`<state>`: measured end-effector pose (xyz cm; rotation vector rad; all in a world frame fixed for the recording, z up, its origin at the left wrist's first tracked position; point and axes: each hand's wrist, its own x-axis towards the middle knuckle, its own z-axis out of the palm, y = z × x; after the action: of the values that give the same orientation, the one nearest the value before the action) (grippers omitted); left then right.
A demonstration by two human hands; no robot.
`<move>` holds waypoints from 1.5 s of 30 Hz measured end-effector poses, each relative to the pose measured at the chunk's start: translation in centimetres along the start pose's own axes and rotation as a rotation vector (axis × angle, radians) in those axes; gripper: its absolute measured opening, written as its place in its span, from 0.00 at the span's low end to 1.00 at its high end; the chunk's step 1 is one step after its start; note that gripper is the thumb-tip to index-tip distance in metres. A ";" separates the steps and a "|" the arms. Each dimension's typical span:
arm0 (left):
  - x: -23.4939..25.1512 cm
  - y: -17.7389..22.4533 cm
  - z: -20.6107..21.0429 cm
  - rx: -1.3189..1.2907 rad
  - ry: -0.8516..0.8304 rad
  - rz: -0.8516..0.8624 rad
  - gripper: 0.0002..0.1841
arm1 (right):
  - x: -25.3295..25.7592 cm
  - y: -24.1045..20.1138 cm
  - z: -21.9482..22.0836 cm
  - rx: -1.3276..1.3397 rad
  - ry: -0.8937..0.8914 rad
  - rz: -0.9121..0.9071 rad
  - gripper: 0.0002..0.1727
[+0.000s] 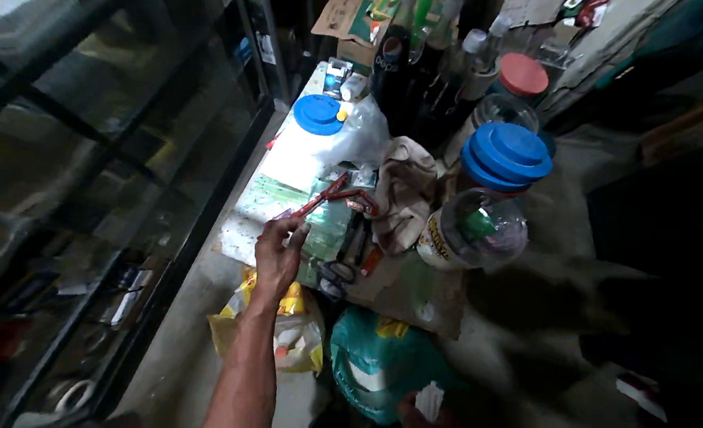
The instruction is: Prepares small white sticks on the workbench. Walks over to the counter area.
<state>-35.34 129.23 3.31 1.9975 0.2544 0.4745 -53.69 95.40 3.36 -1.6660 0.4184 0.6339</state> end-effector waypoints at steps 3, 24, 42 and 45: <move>-3.9 2.9 -1.3 -0.289 0.099 0.053 0.10 | 1.6 -2.0 0.4 0.125 -0.034 -0.123 0.09; -21.1 13.3 0.8 -0.654 0.161 -0.071 0.15 | 6.9 -8.0 -1.3 0.547 -0.952 -0.273 0.27; -25.0 15.6 4.0 -0.490 0.259 -0.161 0.12 | 5.4 -9.3 -5.8 0.176 -0.708 -0.359 0.05; -25.3 15.9 4.4 -0.440 0.223 -0.185 0.12 | 5.2 -8.9 -6.8 0.185 -0.691 -0.364 0.04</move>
<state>-56.63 108.90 10.15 1.4786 0.4298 0.5788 -43.07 90.82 7.83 -1.2064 -0.3103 0.8158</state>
